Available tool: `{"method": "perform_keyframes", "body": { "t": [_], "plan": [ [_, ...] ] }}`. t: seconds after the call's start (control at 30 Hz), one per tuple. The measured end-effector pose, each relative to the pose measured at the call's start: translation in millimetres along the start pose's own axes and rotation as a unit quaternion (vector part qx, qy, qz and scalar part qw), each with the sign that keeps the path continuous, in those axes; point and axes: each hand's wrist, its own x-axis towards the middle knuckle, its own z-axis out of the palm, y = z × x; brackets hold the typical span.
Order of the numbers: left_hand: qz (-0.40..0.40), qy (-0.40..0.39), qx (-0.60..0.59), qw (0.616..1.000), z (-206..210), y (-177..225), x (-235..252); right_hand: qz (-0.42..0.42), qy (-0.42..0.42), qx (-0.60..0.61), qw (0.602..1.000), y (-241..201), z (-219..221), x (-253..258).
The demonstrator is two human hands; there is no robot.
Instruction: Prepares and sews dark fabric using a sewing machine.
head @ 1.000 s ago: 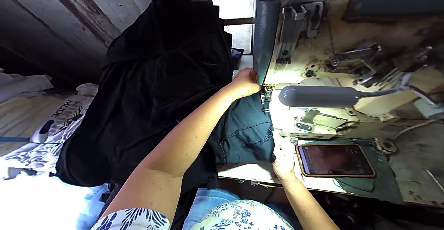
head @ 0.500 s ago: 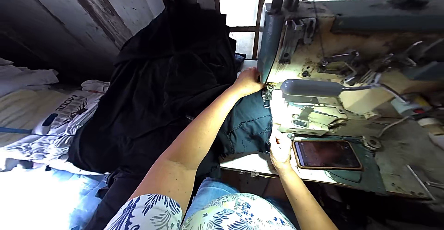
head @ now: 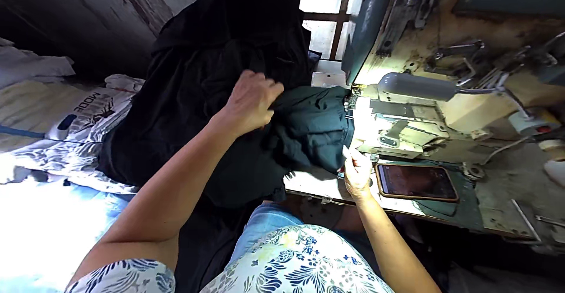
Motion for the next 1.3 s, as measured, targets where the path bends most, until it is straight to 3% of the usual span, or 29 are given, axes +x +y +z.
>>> {"method": "perform_keyframes", "body": {
  "t": [0.07, 0.17, 0.27, 0.37, 0.47, 0.53, 0.63, 0.73, 0.83, 0.9, 1.1, 1.3],
  "plan": [
    [-0.025, 0.081, 0.043, 0.995, 2, -3, 9, 0.023, -0.009, 0.024, 0.999, -2, 0, -3],
    [-0.070, 0.045, -0.019, 0.996, 45, -10, 9, 0.039, -0.015, 0.009, 0.999, -11, -6, -5],
    [-0.070, 0.036, -0.116, 0.990, 94, -11, -5, 0.025, -0.062, -0.131, 0.989, -26, -24, -6],
    [-0.118, 0.134, -0.232, 0.956, 71, 5, -14, -0.020, -0.089, -0.277, 0.956, -40, -37, -20],
    [-0.077, 0.242, -0.245, 0.936, 44, 47, -20, -0.025, -0.146, -0.363, 0.920, -43, -37, -36],
    [-0.025, 0.239, -0.231, 0.943, 43, 78, -21, -0.020, -0.174, -0.415, 0.893, -41, -28, -42],
    [0.009, 0.219, -0.138, 0.966, 68, 102, -15, -0.060, -0.148, -0.463, 0.872, -35, -16, -40],
    [0.015, 0.204, -0.098, 0.974, 87, 110, -11, -0.082, -0.143, -0.448, 0.878, -33, -21, -36],
    [0.011, 0.206, -0.199, 0.958, 80, 109, -21, 0.015, -0.150, -0.272, 0.950, -48, -38, -34],
    [0.002, 0.207, -0.265, 0.942, 74, 106, -29, 0.048, -0.134, -0.183, 0.973, -63, -43, -23],
    [0.006, 0.199, -0.265, 0.944, 66, 106, -31, -0.075, -0.093, -0.378, 0.918, -66, -18, 33],
    [0.027, 0.187, -0.240, 0.952, 64, 102, -37, -0.107, -0.090, -0.368, 0.919, -59, 3, 53]
  ]
}}
